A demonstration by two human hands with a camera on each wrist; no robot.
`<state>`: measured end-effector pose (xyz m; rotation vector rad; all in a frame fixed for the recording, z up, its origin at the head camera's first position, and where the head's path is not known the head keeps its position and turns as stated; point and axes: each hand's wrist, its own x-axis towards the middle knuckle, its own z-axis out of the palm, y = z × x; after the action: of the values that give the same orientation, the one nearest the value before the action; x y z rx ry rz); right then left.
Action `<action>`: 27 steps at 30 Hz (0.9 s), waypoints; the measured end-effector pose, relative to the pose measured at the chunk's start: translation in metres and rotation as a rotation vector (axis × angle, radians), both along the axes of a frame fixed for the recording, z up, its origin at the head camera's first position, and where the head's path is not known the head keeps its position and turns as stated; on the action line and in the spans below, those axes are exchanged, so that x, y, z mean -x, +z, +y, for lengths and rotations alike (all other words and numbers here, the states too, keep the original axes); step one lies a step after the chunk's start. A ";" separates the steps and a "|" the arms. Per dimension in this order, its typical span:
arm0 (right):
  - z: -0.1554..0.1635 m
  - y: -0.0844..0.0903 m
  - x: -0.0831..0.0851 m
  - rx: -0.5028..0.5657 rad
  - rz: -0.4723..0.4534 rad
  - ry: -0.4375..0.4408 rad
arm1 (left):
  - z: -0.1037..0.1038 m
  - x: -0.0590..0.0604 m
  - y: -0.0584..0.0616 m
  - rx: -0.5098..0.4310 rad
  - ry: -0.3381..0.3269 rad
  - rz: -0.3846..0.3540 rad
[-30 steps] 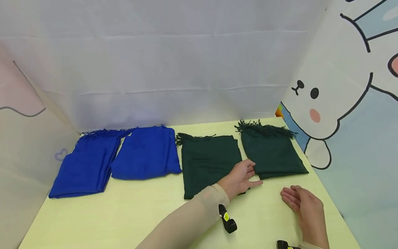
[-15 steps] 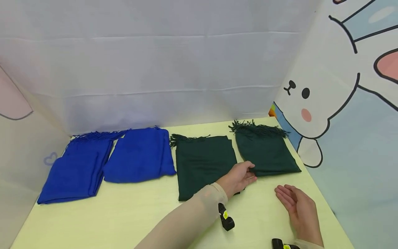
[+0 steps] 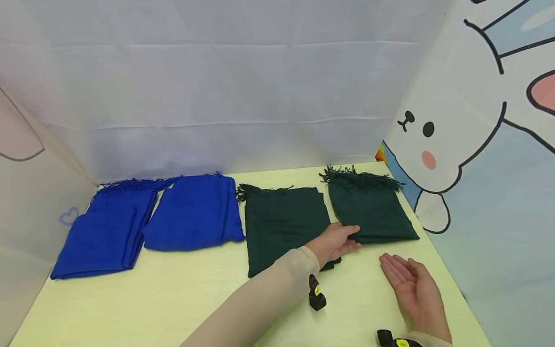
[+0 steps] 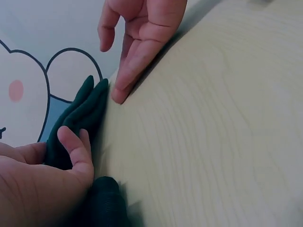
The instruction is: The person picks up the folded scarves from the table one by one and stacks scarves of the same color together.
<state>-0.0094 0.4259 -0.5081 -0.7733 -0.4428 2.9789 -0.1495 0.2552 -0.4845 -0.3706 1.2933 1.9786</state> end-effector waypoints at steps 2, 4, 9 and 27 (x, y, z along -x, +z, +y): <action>-0.002 -0.002 0.004 0.102 0.012 -0.011 | -0.001 0.002 -0.001 -0.006 0.014 -0.011; -0.004 -0.003 0.010 0.192 0.032 -0.017 | -0.003 0.003 0.000 -0.016 0.024 -0.020; -0.003 -0.004 0.023 0.341 0.090 0.005 | -0.008 0.005 0.005 -0.099 0.043 -0.065; 0.023 0.003 0.075 0.264 0.034 -0.065 | -0.017 0.004 0.002 -0.063 -0.042 -0.035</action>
<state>-0.0845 0.4485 -0.5047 -0.7356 -0.0202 3.0194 -0.1536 0.2377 -0.4830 -0.3442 1.2043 1.9643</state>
